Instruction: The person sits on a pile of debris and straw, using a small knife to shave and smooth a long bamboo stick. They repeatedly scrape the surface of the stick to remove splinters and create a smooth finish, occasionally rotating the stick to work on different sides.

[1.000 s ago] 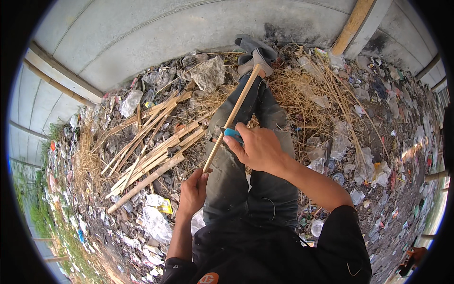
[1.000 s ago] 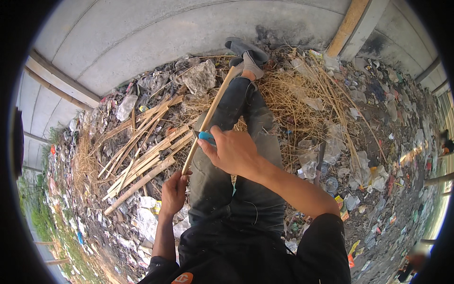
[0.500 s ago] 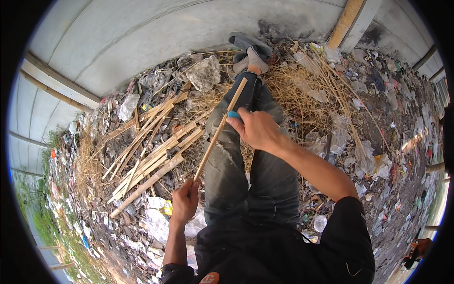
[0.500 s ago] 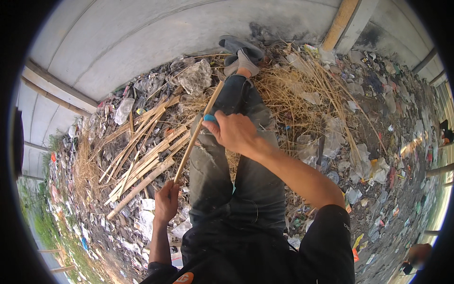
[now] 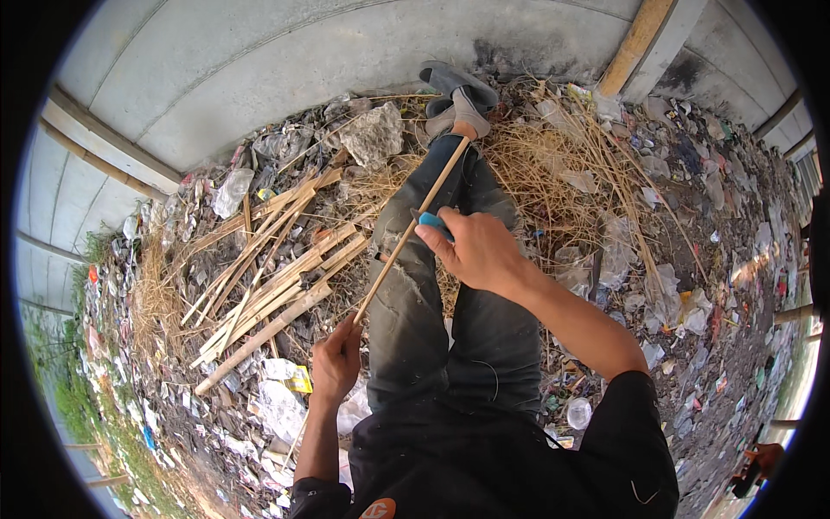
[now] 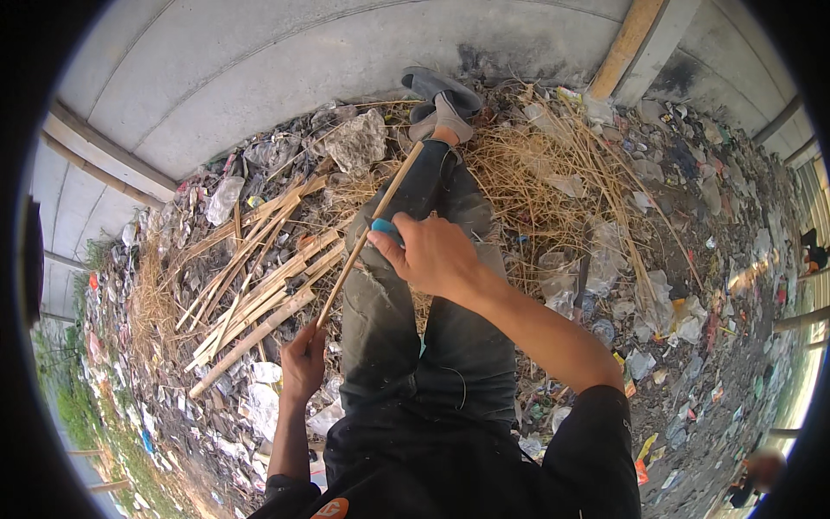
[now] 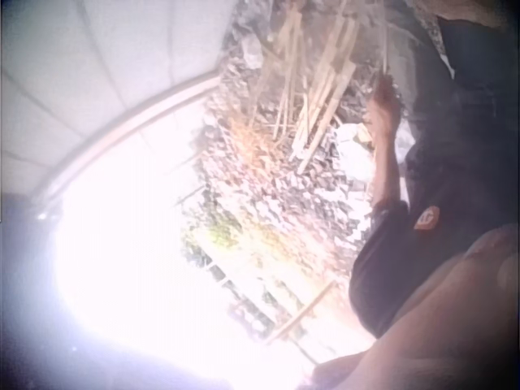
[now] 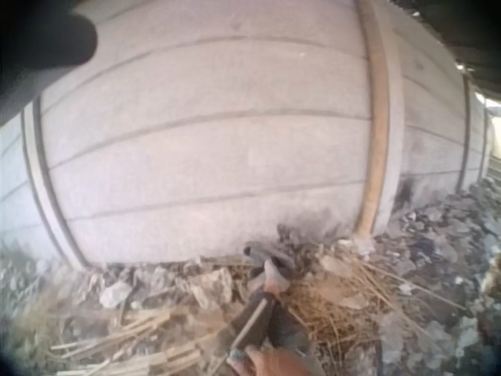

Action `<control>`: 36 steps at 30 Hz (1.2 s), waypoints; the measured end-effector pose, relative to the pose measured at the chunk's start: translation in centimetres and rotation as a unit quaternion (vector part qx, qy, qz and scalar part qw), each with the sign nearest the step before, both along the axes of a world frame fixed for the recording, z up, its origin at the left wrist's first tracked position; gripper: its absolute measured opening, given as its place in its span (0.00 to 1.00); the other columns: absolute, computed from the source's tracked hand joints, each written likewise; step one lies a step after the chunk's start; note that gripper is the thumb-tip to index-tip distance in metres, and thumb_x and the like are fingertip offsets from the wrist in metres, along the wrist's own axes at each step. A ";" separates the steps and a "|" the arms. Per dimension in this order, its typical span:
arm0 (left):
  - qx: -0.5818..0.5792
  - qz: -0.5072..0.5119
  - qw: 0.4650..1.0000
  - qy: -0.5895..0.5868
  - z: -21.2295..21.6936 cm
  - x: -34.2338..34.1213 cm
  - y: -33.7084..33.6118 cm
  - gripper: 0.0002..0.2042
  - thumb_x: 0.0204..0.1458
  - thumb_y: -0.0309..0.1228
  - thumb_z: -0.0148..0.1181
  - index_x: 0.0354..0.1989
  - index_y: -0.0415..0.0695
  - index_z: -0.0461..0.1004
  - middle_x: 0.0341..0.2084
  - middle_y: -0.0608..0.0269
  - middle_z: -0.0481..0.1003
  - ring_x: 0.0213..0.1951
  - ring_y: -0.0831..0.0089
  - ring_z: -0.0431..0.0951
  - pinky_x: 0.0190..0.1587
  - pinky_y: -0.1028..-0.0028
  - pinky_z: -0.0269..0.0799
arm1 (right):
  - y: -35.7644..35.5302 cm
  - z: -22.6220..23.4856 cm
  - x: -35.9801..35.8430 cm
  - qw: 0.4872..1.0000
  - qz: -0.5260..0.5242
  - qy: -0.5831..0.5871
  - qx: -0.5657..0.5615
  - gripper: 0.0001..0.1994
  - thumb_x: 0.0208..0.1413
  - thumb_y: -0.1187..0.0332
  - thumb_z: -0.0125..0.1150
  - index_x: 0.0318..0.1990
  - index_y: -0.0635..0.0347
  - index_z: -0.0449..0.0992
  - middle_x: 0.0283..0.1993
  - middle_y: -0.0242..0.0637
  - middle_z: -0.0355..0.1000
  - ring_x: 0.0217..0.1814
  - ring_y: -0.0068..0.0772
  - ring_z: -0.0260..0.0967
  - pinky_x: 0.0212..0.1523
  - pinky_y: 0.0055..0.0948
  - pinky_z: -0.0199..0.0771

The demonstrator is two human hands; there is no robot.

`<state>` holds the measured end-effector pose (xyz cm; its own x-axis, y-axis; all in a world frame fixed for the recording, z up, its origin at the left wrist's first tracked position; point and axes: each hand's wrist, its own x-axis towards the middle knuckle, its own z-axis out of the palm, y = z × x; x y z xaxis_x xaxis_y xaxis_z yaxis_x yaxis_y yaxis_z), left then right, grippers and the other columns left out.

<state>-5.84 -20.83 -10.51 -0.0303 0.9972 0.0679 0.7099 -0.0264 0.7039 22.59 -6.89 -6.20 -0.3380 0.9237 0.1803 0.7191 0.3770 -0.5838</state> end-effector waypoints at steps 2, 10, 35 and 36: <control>0.027 -0.006 0.999 0.028 0.6 0.0 0.1 0.12 0.63 0.26 0.61 0.53 0.37 0.81 0.15 0.53 0.74 0.17 0.71 0.74 0.23 0.70 0.68 | -0.2 -1.1 -0.6 1.000 -0.002 0.013 0.026 0.28 0.72 0.46 0.49 0.33 0.66 0.73 0.15 0.53 0.69 0.20 0.61 0.72 0.22 0.53 0.69; 0.023 -0.007 0.999 0.032 -0.2 -2.0 -2.6 0.12 0.61 0.24 0.62 0.51 0.35 0.81 0.17 0.52 0.74 0.16 0.70 0.72 0.22 0.70 0.67 | -0.3 -1.7 0.9 0.999 -0.022 0.025 0.020 0.28 0.72 0.46 0.49 0.39 0.69 0.75 0.19 0.54 0.71 0.22 0.61 0.73 0.24 0.53 0.70; -0.015 -0.013 0.999 0.041 2.1 -1.8 -2.1 0.11 0.62 0.25 0.63 0.49 0.34 0.82 0.15 0.53 0.73 0.16 0.75 0.72 0.22 0.72 0.67 | 0.8 -2.5 1.5 0.998 -0.052 -0.002 0.027 0.27 0.72 0.45 0.49 0.35 0.64 0.73 0.17 0.52 0.70 0.21 0.61 0.73 0.21 0.53 0.69; -0.010 -0.012 0.999 0.040 1.8 -1.7 -2.0 0.11 0.62 0.25 0.63 0.49 0.34 0.82 0.14 0.54 0.73 0.16 0.75 0.72 0.22 0.72 0.66 | 0.0 -2.4 1.0 0.999 -0.026 0.009 0.024 0.27 0.72 0.45 0.49 0.35 0.64 0.74 0.17 0.52 0.70 0.21 0.61 0.73 0.21 0.53 0.69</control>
<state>-7.56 -22.81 -8.69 -0.0013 0.9988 0.0489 0.7626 -0.0307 0.6462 23.63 -6.91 -8.64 -0.2861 0.9300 0.2308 0.7277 0.3676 -0.5790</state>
